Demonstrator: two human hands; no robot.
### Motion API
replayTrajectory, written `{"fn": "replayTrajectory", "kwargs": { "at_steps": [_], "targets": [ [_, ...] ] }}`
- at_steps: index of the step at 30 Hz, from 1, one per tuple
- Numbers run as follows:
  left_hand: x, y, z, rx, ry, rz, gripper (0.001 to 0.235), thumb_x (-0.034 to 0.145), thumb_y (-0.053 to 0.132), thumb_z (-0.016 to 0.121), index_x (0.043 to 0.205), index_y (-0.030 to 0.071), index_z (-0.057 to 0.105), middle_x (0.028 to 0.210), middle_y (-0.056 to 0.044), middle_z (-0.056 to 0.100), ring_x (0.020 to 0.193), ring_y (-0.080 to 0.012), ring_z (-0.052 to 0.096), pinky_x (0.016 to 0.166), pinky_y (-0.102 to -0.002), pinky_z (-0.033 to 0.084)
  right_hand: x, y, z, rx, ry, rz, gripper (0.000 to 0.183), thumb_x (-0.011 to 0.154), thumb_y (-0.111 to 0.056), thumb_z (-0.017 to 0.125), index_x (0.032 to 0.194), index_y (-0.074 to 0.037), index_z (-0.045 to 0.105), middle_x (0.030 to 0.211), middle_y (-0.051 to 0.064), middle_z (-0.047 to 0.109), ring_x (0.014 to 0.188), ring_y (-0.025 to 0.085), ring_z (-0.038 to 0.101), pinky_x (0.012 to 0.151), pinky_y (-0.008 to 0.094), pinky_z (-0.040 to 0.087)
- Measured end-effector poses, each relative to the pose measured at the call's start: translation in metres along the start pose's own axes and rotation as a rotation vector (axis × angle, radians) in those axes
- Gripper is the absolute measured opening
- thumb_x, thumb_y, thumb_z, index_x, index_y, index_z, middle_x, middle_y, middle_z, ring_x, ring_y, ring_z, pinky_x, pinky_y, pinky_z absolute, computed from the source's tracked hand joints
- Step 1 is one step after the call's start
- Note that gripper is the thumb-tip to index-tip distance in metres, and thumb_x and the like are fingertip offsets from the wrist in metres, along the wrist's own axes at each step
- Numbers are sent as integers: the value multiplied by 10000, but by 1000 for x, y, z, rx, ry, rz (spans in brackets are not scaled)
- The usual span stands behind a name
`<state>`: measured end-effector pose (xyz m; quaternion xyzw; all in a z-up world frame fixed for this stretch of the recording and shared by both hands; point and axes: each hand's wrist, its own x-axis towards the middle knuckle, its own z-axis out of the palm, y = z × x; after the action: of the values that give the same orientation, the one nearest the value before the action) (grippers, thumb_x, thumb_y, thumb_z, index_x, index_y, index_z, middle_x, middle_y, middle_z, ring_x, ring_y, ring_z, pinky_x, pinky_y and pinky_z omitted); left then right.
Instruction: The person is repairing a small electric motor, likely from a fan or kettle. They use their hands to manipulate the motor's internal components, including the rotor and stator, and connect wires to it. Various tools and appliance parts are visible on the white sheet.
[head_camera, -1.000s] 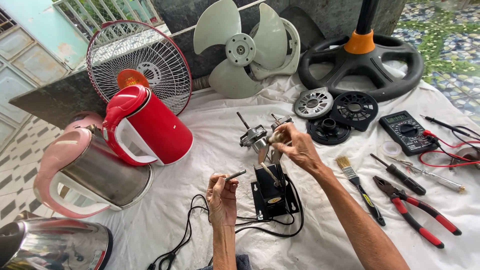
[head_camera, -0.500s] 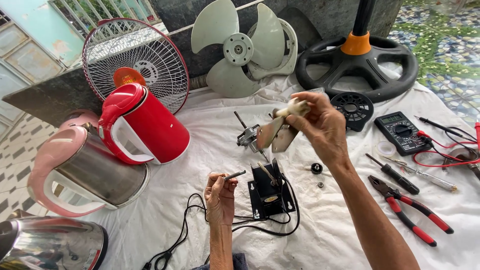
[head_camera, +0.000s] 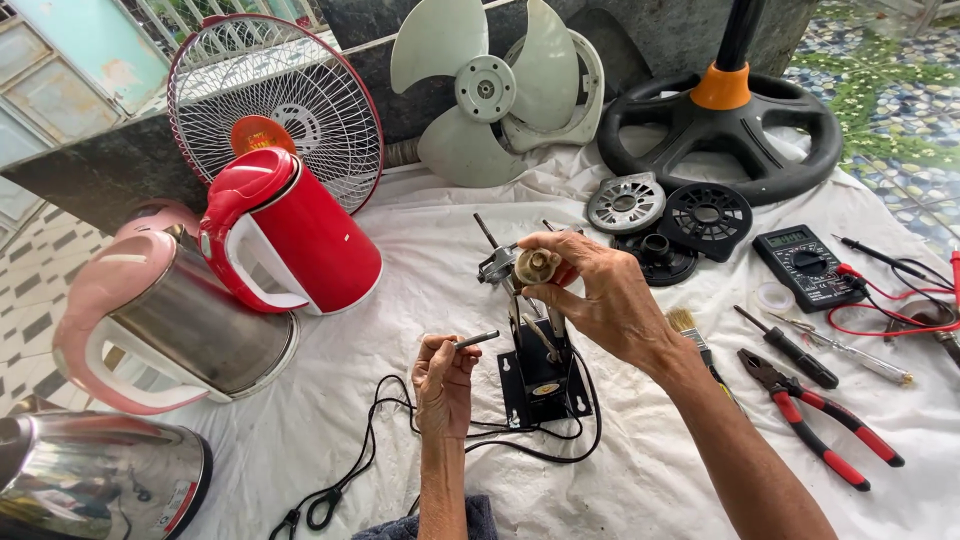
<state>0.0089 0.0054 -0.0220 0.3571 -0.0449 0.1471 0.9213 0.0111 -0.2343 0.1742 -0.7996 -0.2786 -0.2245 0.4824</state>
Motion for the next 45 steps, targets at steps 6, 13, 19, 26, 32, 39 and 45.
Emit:
{"fn": "replayTrajectory", "kwargs": {
  "at_steps": [6, 13, 19, 26, 32, 39, 45],
  "targets": [
    [2, -2, -4, -4, 10, 5, 125, 966, 95, 688, 1034, -8, 667, 856, -196, 682, 831, -326, 769, 751, -310, 632, 1, 5, 2, 17, -100, 62, 465, 810, -176, 866, 1236, -175, 678, 937, 80, 715, 791, 231, 720, 778, 346, 610],
    [1, 0, -4, 15, 6, 4, 134, 971, 105, 686, 1044, -5, 663, 873, -192, 688, 839, -318, 774, 754, -302, 628, -1, 11, 0, 83, -229, 50, 410, 853, -194, 811, 1243, -225, 688, 1025, 87, 739, 811, 256, 736, 765, 346, 622],
    [2, -5, -6, 33, -7, -3, 135, 971, 94, 683, 1052, -10, 659, 884, -198, 690, 842, -320, 771, 758, -307, 630, -6, 16, -10, 159, -270, 44, 373, 913, -192, 742, 1280, -181, 673, 1119, 108, 736, 827, 263, 728, 776, 384, 626],
    [2, -1, 2, 20, -9, -10, 124, 967, 64, 681, 1043, -29, 653, 877, -218, 706, 815, -329, 774, 752, -318, 632, -12, 16, -18, 131, -250, 85, 533, 854, -148, 791, 1366, -214, 659, 1076, 99, 769, 855, 256, 740, 818, 410, 622],
    [2, -4, -1, 5, 8, -12, 131, 952, 41, 693, 1035, -51, 650, 873, -233, 707, 806, -348, 776, 740, -327, 642, -21, 10, -17, 121, -263, 84, 509, 848, -135, 790, 1339, -227, 691, 1089, 68, 769, 890, 240, 745, 826, 387, 621],
    [-1, -1, 6, 6, 18, 2, 115, 952, 46, 696, 1011, -45, 657, 866, -223, 706, 794, -343, 777, 730, -320, 642, -22, 11, -8, 81, -231, 9, 493, 855, -159, 787, 1333, -213, 681, 1032, 67, 732, 865, 234, 710, 828, 380, 610],
    [0, -2, 1, 12, 29, 0, 120, 945, 52, 703, 1013, -39, 663, 872, -216, 713, 795, -340, 783, 723, -316, 646, -18, -1, -16, 37, -145, -31, 485, 840, -182, 810, 1309, -208, 691, 1008, 28, 722, 880, 191, 689, 873, 357, 592]
  ]
}}
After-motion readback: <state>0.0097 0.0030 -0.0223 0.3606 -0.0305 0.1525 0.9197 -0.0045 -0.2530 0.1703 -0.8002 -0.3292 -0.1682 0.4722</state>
